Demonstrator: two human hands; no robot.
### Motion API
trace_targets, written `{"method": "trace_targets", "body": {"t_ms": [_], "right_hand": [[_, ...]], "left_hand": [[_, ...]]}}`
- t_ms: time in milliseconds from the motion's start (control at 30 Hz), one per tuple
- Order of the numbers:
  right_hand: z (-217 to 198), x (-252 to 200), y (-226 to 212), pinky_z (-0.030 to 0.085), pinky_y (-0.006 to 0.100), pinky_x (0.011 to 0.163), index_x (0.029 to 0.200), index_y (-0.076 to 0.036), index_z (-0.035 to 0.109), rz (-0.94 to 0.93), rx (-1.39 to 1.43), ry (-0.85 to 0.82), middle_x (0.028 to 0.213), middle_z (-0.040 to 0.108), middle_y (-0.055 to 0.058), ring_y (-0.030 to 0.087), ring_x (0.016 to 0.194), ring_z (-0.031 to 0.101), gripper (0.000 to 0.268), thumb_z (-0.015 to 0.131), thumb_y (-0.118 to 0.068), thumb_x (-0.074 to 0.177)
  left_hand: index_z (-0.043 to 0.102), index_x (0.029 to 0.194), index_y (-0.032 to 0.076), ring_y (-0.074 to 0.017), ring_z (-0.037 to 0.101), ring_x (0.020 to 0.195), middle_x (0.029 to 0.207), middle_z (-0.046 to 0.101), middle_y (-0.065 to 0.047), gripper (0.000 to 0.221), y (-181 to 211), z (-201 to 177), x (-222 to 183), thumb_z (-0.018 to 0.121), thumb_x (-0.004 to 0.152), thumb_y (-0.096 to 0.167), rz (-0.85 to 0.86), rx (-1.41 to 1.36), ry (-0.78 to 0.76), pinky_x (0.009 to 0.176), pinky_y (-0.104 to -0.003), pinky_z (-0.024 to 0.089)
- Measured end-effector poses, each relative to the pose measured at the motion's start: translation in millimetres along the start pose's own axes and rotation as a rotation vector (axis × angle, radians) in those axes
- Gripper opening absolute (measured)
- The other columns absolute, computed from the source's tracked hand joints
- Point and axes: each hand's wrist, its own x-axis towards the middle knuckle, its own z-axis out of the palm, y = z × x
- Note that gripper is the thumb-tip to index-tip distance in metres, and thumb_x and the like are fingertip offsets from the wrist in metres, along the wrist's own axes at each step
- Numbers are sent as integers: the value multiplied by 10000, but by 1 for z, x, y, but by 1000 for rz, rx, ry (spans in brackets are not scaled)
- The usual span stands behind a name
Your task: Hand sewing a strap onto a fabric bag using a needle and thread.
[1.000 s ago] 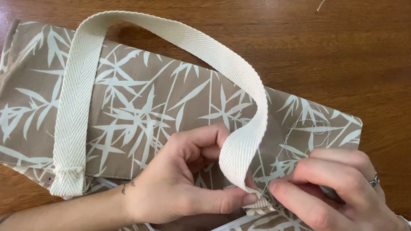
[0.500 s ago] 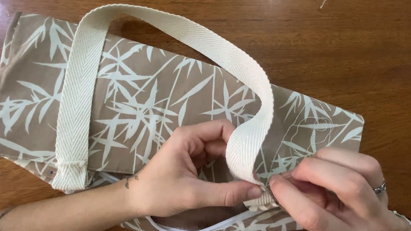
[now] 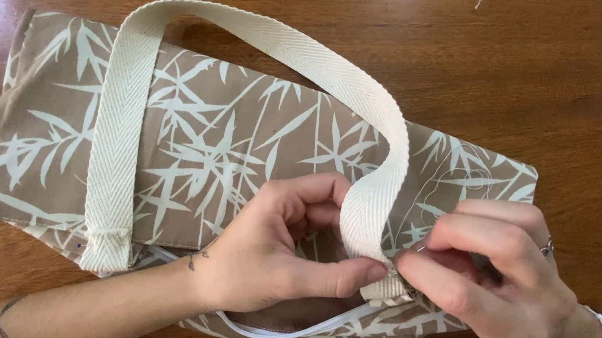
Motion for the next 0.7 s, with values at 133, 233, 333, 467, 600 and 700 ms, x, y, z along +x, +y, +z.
{"method": "trace_targets", "body": {"t_ms": [133,233,333,467,600,700], "right_hand": [[4,5,-6,457,266,760,883,-147,720,40,3,74,972,549,68,217,881,532,282,595,102,923],[2,6,-1,442,272,765,881,-153,710,-1,-29,82,960,538,63,210,855,527,389,570,208,914],[0,4,7,453,253,783,924,-158,703,-81,-36,6,1000,527,57,204,905,526,415,580,238,899],[7,6,7,476,279,787,867,-136,720,-85,32,54,956,560,64,228,884,535,246,630,90,895],[10,12,1,487,335,777,802,-90,726,-1,114,104,917,574,93,268,869,554,129,654,-10,873],[13,14,5,507,337,756,792,-63,711,-35,165,116,919,592,120,267,839,575,149,604,-12,881]], "left_hand": [[585,962,38,-73,676,862,938,746,-60,231,0,0,0,776,832,55,1,14,4,795,-202,559],[588,965,38,-67,671,847,928,748,-54,230,0,0,0,775,833,64,-12,12,6,785,-200,557],[591,955,42,-68,671,841,921,749,-56,222,0,0,0,775,832,60,-18,31,4,775,-197,554],[583,963,38,-71,663,824,911,745,-58,218,1,1,0,765,843,51,-12,36,3,761,-203,554],[605,992,31,-78,673,828,914,749,-61,212,1,0,0,759,850,66,-24,49,5,758,-207,565],[608,984,37,-68,665,808,887,745,-47,208,0,-1,-1,762,851,74,-16,74,5,747,-197,553]]}}
